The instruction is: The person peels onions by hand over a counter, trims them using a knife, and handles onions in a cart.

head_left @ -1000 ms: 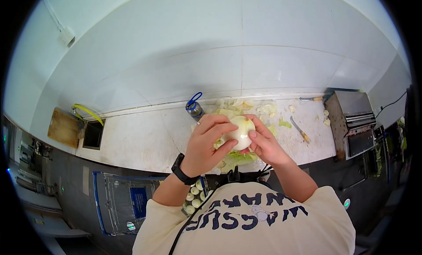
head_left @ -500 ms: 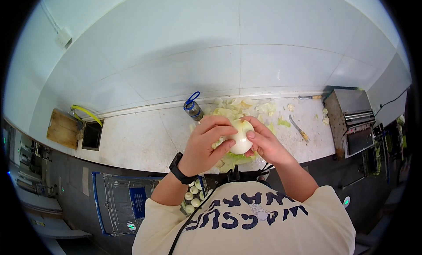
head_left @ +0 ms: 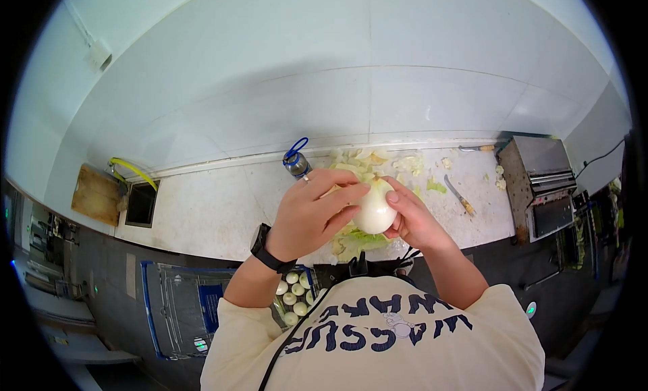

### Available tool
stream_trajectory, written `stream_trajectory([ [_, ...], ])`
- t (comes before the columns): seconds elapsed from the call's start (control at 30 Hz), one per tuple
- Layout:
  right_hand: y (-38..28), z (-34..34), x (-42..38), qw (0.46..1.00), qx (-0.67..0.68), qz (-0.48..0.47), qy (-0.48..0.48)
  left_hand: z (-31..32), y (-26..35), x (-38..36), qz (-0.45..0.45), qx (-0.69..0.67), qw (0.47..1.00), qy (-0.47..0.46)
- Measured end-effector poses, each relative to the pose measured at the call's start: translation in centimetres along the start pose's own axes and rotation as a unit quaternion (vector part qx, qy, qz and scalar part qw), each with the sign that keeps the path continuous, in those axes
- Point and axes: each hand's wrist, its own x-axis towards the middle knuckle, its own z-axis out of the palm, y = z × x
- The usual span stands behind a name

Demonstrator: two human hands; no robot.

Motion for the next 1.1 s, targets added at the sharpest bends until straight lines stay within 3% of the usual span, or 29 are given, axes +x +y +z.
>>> stream_trajectory([
  [0.33,-0.3,0.3,0.0,0.997,-0.072,0.005,-0.011,-0.4,0.2,-0.1,0.043,0.066,0.997,-0.022],
  [0.73,-0.5,0.9,-0.4,0.998,-0.049,0.007,0.031,-0.7,-0.2,-0.9,0.029,0.055,0.998,0.009],
  [0.93,-0.3,0.7,-0.1,0.994,-0.105,0.014,0.024,-1.2,0.2,0.0,0.149,0.168,0.973,-0.052],
  [1.1,-0.4,1.2,-0.4,0.993,-0.113,0.012,0.037,-0.9,0.7,-0.8,0.185,0.233,0.954,-0.046],
])
